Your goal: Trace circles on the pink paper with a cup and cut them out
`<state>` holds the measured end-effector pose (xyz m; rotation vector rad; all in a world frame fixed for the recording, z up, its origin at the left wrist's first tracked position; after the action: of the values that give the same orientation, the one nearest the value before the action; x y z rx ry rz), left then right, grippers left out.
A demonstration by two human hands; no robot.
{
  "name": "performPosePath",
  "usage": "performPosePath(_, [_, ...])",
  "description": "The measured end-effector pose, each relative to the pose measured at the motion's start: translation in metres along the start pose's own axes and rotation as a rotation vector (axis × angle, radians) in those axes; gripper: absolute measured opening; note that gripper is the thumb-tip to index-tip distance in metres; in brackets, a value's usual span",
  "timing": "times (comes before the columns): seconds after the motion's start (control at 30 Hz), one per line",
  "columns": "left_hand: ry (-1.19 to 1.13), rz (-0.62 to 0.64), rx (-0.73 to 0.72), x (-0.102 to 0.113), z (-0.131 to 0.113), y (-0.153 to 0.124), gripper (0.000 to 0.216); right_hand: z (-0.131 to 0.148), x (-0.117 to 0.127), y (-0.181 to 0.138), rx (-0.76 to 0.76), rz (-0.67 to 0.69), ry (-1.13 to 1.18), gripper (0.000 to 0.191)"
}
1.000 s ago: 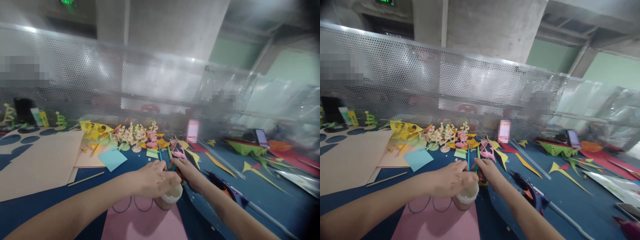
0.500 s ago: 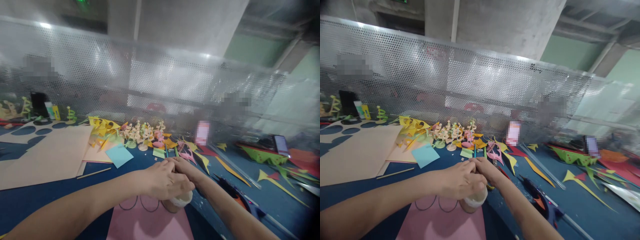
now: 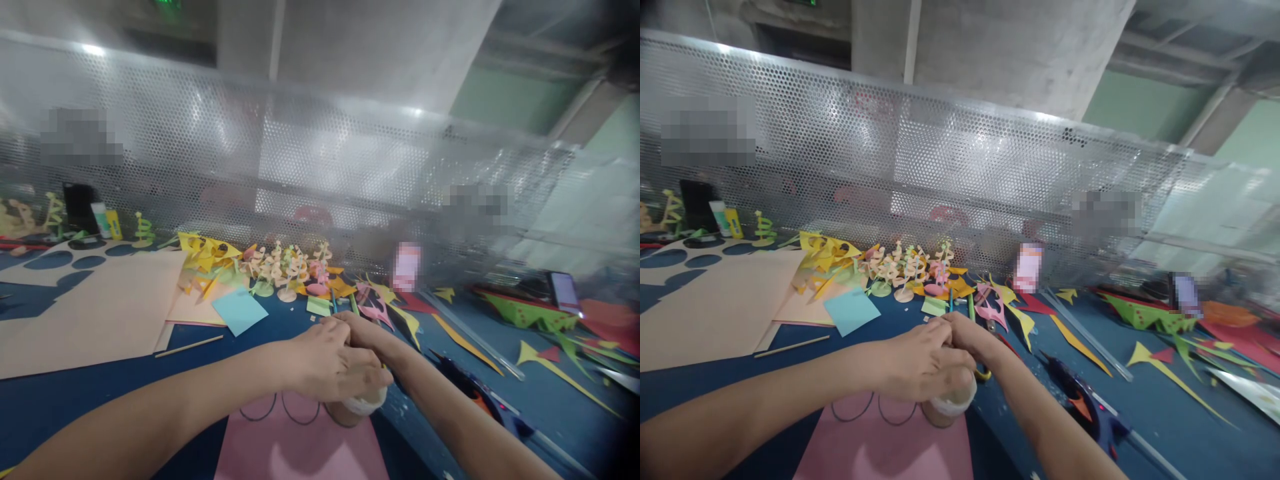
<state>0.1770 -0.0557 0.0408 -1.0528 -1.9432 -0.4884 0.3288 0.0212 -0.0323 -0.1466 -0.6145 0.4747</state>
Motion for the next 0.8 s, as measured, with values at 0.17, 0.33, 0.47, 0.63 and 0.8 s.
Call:
performPosePath(0.17, [-0.035,0.009,-0.017,-0.001,0.001,0.001,0.06,0.003,0.0,-0.001,-0.011,0.005,-0.006,0.027])
performPosePath(0.33, [-0.047,0.029,0.008,0.0,-0.001,0.001,0.061,0.009,0.0,-0.004,-0.001,0.02,0.002,0.029])
performPosePath(0.47, [-0.033,0.041,0.014,0.0,-0.002,0.001,0.064,0.012,0.0,-0.007,0.005,0.034,0.003,0.03])
performPosePath(0.63, [-0.027,0.013,-0.016,-0.002,0.002,0.001,0.072,0.016,0.001,-0.011,0.012,0.055,-0.014,0.027])
performPosePath(0.8, [0.033,-0.004,-0.04,-0.001,-0.001,0.0,0.075,0.019,0.0,-0.009,0.008,0.077,-0.056,0.029])
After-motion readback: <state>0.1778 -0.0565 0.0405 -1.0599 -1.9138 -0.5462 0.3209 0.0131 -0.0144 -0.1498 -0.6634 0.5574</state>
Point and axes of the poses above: each hand's wrist, its own y-axis towards the middle knuckle, its own x-axis out of the back of the hand, z = x × y, the point moved 1 cm from there along y, towards the middle knuckle, and after that the axes turned 7 degrees about -y, right-handed, at the moved point
